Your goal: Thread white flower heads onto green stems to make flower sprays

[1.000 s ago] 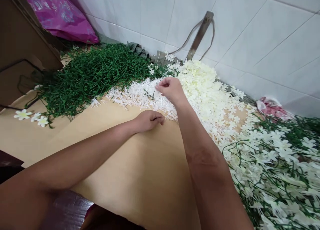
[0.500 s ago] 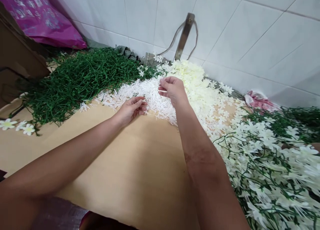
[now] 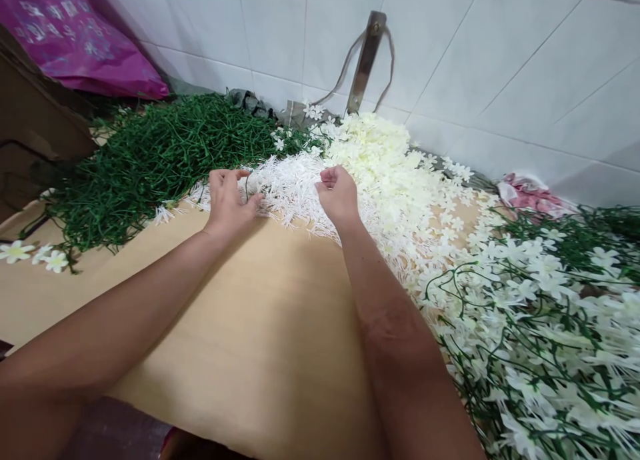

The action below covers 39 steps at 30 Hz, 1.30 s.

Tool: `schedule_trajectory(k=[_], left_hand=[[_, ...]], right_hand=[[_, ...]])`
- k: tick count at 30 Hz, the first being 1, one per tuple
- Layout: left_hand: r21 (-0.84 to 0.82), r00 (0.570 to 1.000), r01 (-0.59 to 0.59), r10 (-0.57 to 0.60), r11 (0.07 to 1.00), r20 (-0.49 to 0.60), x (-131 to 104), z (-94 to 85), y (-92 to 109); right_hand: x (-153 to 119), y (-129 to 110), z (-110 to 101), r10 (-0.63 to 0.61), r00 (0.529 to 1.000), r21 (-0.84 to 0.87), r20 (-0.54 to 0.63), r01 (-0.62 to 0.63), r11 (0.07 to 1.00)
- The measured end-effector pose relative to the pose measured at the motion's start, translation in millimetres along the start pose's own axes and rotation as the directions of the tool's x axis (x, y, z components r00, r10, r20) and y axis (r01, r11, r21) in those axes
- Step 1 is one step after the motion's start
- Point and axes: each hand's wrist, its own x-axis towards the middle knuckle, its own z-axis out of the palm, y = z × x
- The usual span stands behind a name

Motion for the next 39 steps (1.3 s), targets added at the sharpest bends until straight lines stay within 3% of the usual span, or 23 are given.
schedule_trajectory(k=[4, 7, 9, 12, 14, 19, 21, 23, 26, 28, 30, 33, 36, 39], left_hand=[[-0.071, 0.992, 0.124, -0.122, 0.990, 0.032, 9.0, -0.3, -10.8], [-0.195, 0.982, 0.174, -0.155, 0.965, 0.107, 15.7, -4.0, -10.0], [-0.297, 0.981, 0.194, -0.178, 0.935, 0.079, 20.4, -8.8, -4.8], [-0.479, 0.970, 0.208, -0.244, 0.853, -0.014, 28.4, -19.7, 4.0], [-0.567, 0.957, 0.207, -0.285, 0.797, -0.050, 33.7, -29.1, 7.4], [-0.665, 0.920, 0.234, -0.382, 0.709, -0.084, 39.8, -48.8, 6.9], [-0.670, 0.919, 0.259, -0.390, 0.696, -0.050, 37.2, -50.8, 7.8], [-0.666, 0.927, 0.307, -0.372, 0.680, 0.048, 30.9, -48.5, 12.3], [-0.619, 0.921, 0.390, -0.274, 0.682, 0.278, 13.8, -38.9, 27.1], [-0.564, 0.867, 0.446, -0.178, 0.695, 0.466, -1.8, -29.8, 39.2], [-0.485, 0.757, 0.525, -0.122, 0.699, 0.642, -18.5, -20.3, 49.3], [-0.432, 0.626, 0.568, -0.027, 0.701, 0.780, -39.0, -9.4, 55.4], [-0.325, 0.546, 0.451, 0.031, 0.831, 0.837, -48.7, -6.4, 52.5], [-0.214, 0.513, 0.244, 0.061, 0.946, 0.856, -49.0, -10.1, 50.1]], right_hand=[[-8.2, 2.9, 2.0, -0.065, 0.998, -0.143, 0.024, 0.068, 0.987], [-20.6, 0.8, 9.2, -0.176, 0.976, -0.273, 0.131, 0.206, 0.940], [-31.8, -3.1, 17.0, -0.251, 0.924, -0.329, 0.289, 0.342, 0.880], [-46.4, -8.4, 28.4, -0.284, 0.788, -0.386, 0.547, 0.538, 0.750], [-50.8, -8.3, 33.1, -0.257, 0.739, -0.432, 0.623, 0.599, 0.674], [-45.5, 1.6, 33.2, -0.230, 0.785, -0.544, 0.575, 0.577, 0.609], [-42.4, 2.8, 30.5, -0.229, 0.793, -0.563, 0.565, 0.573, 0.595], [-39.4, 0.5, 25.9, -0.218, 0.797, -0.560, 0.563, 0.562, 0.609], [-31.8, -5.7, 11.7, -0.181, 0.817, -0.500, 0.548, 0.493, 0.712], [-22.9, -8.3, -4.4, -0.185, 0.859, -0.463, 0.476, 0.425, 0.778], [-11.9, -7.6, -24.9, -0.215, 0.920, -0.466, 0.327, 0.355, 0.810], [4.0, 0.0, -55.0, -0.183, 0.981, -0.485, 0.071, 0.194, 0.853], [14.5, 12.4, -68.7, -0.125, 0.992, -0.531, 0.009, 0.110, 0.840], [19.7, 22.8, -61.4, -0.154, 0.985, -0.592, 0.077, 0.170, 0.788]])
